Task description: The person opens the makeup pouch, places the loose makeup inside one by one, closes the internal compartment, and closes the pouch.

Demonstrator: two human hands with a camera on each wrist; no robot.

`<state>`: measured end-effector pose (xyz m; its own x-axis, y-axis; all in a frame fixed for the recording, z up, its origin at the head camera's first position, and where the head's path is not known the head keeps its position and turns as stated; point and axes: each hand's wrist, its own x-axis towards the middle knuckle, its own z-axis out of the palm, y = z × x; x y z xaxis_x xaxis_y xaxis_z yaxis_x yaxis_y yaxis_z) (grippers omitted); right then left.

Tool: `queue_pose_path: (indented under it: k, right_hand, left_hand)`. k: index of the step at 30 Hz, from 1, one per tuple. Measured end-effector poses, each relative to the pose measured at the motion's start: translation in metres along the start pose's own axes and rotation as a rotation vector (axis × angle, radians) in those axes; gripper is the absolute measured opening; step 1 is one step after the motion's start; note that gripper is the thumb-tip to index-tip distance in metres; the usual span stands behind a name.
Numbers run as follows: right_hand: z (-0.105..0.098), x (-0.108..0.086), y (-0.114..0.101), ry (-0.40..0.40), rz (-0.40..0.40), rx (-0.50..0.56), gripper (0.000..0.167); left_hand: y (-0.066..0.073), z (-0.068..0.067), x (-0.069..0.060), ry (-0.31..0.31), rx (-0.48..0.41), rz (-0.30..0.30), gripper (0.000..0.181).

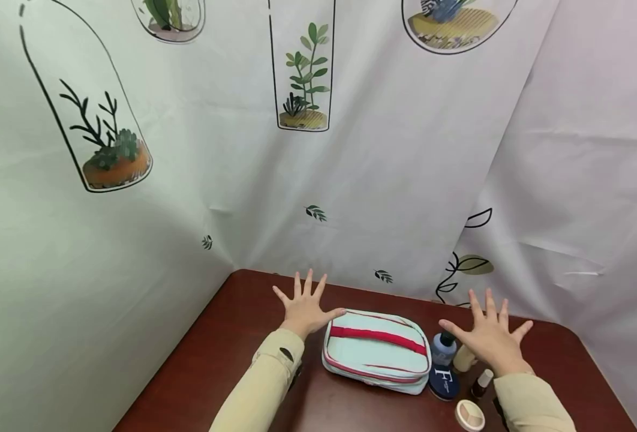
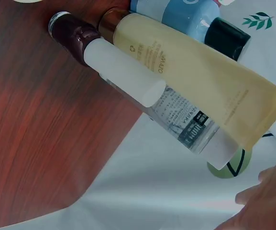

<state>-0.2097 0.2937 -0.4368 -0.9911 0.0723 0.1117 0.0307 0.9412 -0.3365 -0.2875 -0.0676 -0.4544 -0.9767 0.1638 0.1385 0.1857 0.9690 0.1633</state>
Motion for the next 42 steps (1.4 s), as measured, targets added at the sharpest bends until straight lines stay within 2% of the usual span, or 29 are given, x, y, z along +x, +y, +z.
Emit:
queue_pose_path:
  k: [2, 5, 9, 11, 13, 15, 17, 21, 23, 26, 33, 37, 42]
  right_hand:
    - [0.000, 0.002, -0.001, 0.038, -0.027, -0.023, 0.103]
    - [0.005, 0.005, -0.008, 0.136, -0.105, -0.068, 0.101]
    - [0.022, 0.006, -0.031, 0.248, -0.299, -0.067, 0.096]
    - [0.035, 0.005, -0.044, 0.225, -0.398, -0.012, 0.094]
    - [0.052, 0.003, -0.054, 0.153, -0.462, 0.038, 0.095]
    - [0.068, -0.001, -0.060, 0.057, -0.474, 0.084, 0.099]
    - [0.082, -0.005, -0.062, -0.038, -0.448, 0.105, 0.104]
    - [0.100, -0.012, -0.058, -0.126, -0.381, 0.109, 0.109]
    - [0.104, -0.013, -0.055, -0.123, -0.364, 0.113, 0.108]
    - [0.105, -0.013, -0.054, -0.095, -0.366, 0.134, 0.103]
    - [0.109, -0.016, -0.053, -0.008, -0.436, 0.157, 0.087]
    - [0.112, -0.019, -0.051, 0.039, -0.491, 0.163, 0.083]
    - [0.114, -0.019, -0.050, 0.041, -0.518, 0.169, 0.081]
  left_hand:
    - [-0.001, -0.001, 0.001, 0.004, 0.005, 0.000, 0.094]
    - [-0.005, 0.003, 0.001, 0.021, -0.008, 0.009, 0.092]
    - [-0.012, 0.015, 0.002, 0.013, -0.071, 0.023, 0.078]
    - [-0.015, 0.023, 0.002, -0.021, -0.096, 0.009, 0.068]
    - [-0.017, 0.032, 0.002, -0.054, -0.127, -0.009, 0.059]
    - [-0.020, 0.041, 0.002, -0.093, -0.178, -0.032, 0.054]
    - [-0.021, 0.051, 0.001, -0.126, -0.259, -0.048, 0.051]
    - [-0.022, 0.066, -0.001, -0.180, -0.407, -0.065, 0.047]
    - [-0.021, 0.072, -0.001, -0.191, -0.441, -0.066, 0.046]
    - [-0.019, 0.078, 0.002, -0.175, -0.462, -0.053, 0.044]
    - [-0.016, 0.085, 0.013, -0.136, -0.529, 0.011, 0.039]
    - [-0.017, 0.087, 0.015, -0.160, -0.568, 0.021, 0.038]
    - [-0.019, 0.089, 0.015, -0.227, -0.639, 0.010, 0.041]
